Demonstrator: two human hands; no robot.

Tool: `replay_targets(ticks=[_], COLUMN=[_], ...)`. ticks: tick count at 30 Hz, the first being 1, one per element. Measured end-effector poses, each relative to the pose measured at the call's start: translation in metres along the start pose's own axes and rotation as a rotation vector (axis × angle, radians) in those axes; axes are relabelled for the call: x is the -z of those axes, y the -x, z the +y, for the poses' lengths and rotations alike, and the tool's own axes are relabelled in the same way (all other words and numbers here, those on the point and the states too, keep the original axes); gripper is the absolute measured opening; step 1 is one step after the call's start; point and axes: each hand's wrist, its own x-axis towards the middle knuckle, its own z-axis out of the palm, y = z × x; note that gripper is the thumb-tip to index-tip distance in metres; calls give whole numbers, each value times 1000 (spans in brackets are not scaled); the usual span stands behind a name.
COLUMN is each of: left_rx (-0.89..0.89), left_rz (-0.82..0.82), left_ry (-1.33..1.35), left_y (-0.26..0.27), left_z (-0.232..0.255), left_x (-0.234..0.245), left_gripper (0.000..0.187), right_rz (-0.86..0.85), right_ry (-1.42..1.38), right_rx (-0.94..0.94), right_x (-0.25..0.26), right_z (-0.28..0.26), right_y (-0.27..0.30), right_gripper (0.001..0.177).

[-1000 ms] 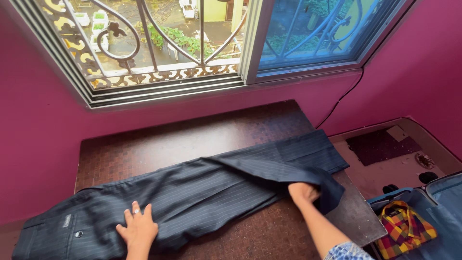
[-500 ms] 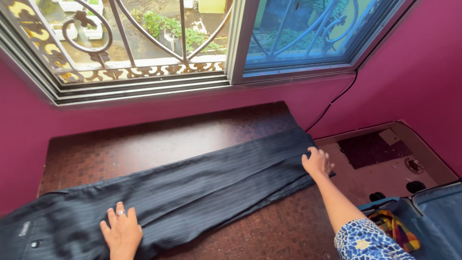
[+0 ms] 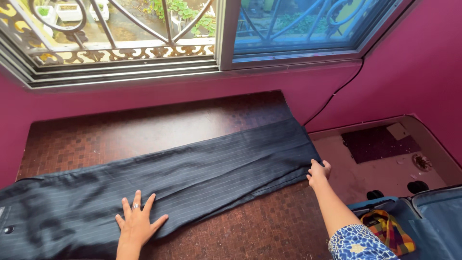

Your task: The person picks up a pair of trousers from a laundry basket, lays them flat on a table, and folds them into a rectangular shape.

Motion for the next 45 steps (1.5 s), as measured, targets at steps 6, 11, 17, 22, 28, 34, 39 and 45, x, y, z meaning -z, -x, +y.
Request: replay_targets(ticks=[6, 11, 17, 22, 28, 34, 39, 45], left_rx=[-26, -60, -79, -75, -82, -116, -160, -173], left_rz=[-157, -314, -249, -251, -176, -139, -64, -262], left_ry=[-54, -155, -91, -90, -219, -167, -159, -178], left_y=[10, 17, 18, 11, 7, 8, 10, 19], left_z=[4, 4, -2, -3, 1, -18, -27, -27], left_x=[16, 29, 22, 21, 5, -15, -24, 3], left_gripper=[115, 119, 106, 97, 93, 94, 96, 107], right_rz=[-94, 5, -73, -275, -334, -301, 147, 42], right_ry=[23, 75, 88, -284, -460, -603, -952, -892], right_rx=[-56, -64, -91, -59, -229, -14, -129, -284], right_x=[-5, -6, -13, -13, -14, -12, -6, 13], right_z=[1, 3, 1, 4, 13, 14, 33, 40], right_y=[-9, -7, -29, -36, -34, -26, 9, -10], right_gripper=[54, 59, 39, 34, 40, 19, 35, 49])
